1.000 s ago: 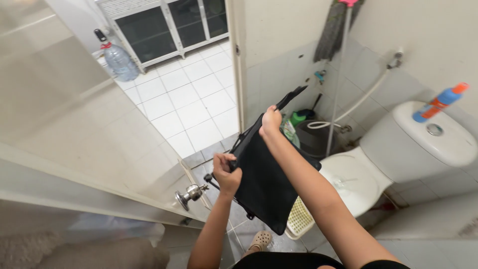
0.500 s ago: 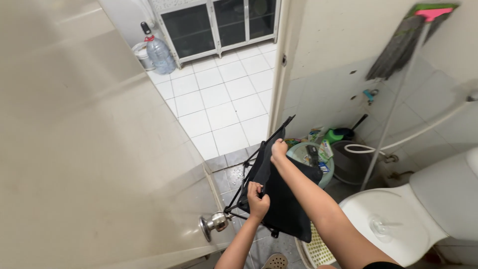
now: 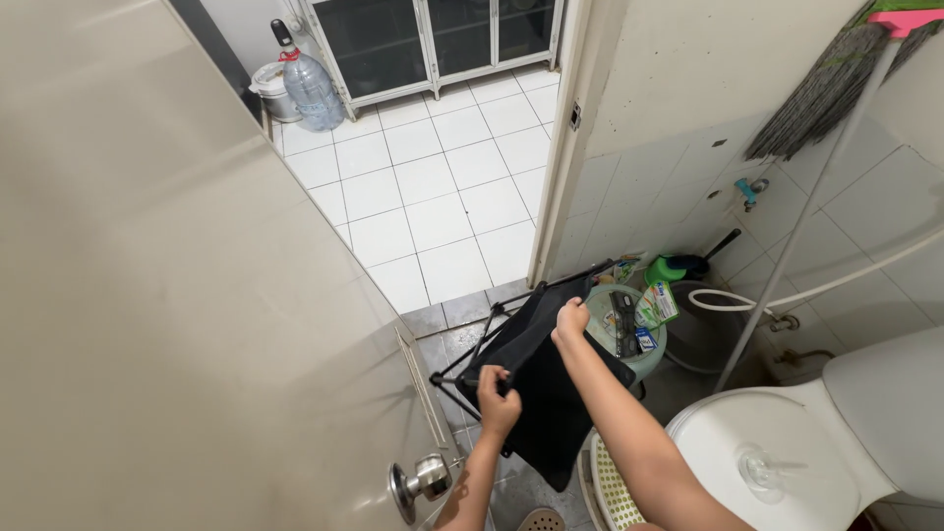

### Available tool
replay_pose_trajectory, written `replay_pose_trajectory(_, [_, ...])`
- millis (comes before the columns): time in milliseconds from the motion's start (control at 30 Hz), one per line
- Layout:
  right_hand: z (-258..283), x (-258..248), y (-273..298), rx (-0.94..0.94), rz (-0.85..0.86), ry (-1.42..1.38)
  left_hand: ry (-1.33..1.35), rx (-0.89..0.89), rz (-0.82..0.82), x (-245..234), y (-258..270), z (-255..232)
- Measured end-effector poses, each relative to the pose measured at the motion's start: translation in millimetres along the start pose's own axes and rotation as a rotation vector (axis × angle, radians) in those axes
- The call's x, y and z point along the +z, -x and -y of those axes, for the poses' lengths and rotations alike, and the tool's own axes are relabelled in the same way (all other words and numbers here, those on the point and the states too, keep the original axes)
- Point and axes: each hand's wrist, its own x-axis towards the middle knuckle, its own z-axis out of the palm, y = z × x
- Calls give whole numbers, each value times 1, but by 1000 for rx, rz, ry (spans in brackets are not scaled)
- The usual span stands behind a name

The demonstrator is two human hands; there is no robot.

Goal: Cleaning bathroom tiles and the shower head with a toothbrush and water.

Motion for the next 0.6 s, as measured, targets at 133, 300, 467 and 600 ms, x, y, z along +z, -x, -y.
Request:
replay_pose_trajectory(133, [-34,-1,6,-90,28,-42,-40,-88,-87,-12,-7,37])
replay_pose_trajectory(300, [-107,-6,-13,315,100,-32,-176,-327,-192,-20,-14,90])
replay_pose_trajectory(467, [-103,-40,21,444,406,119,-182,-401,-261,-33,-49,109])
replay_pose_trajectory(600, [-163,-53,-11,-151,737,201,-376,-411,-204,-44,-70,126])
